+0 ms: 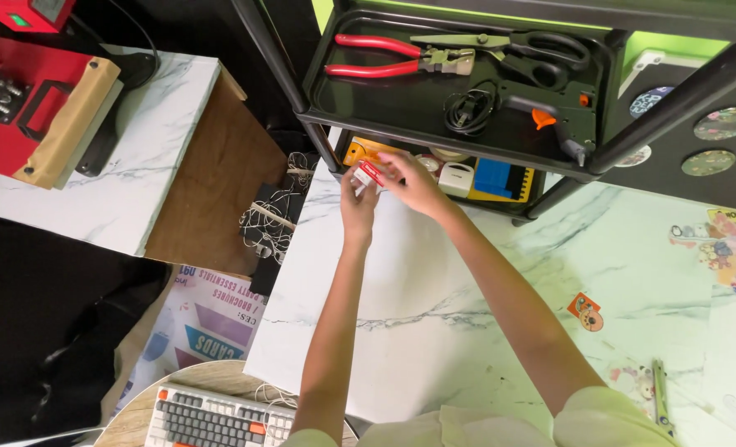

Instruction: The person uses blue-handled scissors to cut out small, colorful stickers from a sheet on a marble-patterned table. After cutting, the person places the scissors down and organizes various items, including tape rolls and small boxes, into a black rolling cart nearby.

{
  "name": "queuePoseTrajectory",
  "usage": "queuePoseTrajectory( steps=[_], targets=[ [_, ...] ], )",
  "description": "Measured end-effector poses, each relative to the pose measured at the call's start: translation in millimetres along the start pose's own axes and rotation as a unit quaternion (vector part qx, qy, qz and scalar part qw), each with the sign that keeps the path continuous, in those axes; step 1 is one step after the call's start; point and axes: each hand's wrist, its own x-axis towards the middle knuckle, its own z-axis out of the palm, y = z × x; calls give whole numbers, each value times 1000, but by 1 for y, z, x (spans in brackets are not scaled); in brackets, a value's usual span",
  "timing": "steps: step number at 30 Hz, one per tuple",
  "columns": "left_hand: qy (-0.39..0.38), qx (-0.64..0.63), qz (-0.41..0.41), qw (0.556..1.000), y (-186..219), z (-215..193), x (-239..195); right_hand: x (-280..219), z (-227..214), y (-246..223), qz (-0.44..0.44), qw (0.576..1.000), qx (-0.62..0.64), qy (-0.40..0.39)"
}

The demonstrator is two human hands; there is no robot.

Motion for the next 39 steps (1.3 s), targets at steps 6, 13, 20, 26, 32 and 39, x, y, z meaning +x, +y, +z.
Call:
queuePoseTrajectory(
  steps=[6,13,20,26,32,39],
  targets=[
    [82,109,22,990,-8,21,31,3,9,-8,3,1000,14,1],
    [14,168,77,983,-10,18,71,27,38,62,50,994,-21,91],
    [-69,475,250,841,7,17,49,31,18,66,112,971,-189,90],
    [-71,564,240,787,7,22,44,35,29,91,157,959,-224,78],
    [-68,550,245,795,19,23,35,48,31,90,260,948,-182,15],
    [-82,457,274,842,51,37,-6,-15,-5,-6,-3,988,-139,72]
  ],
)
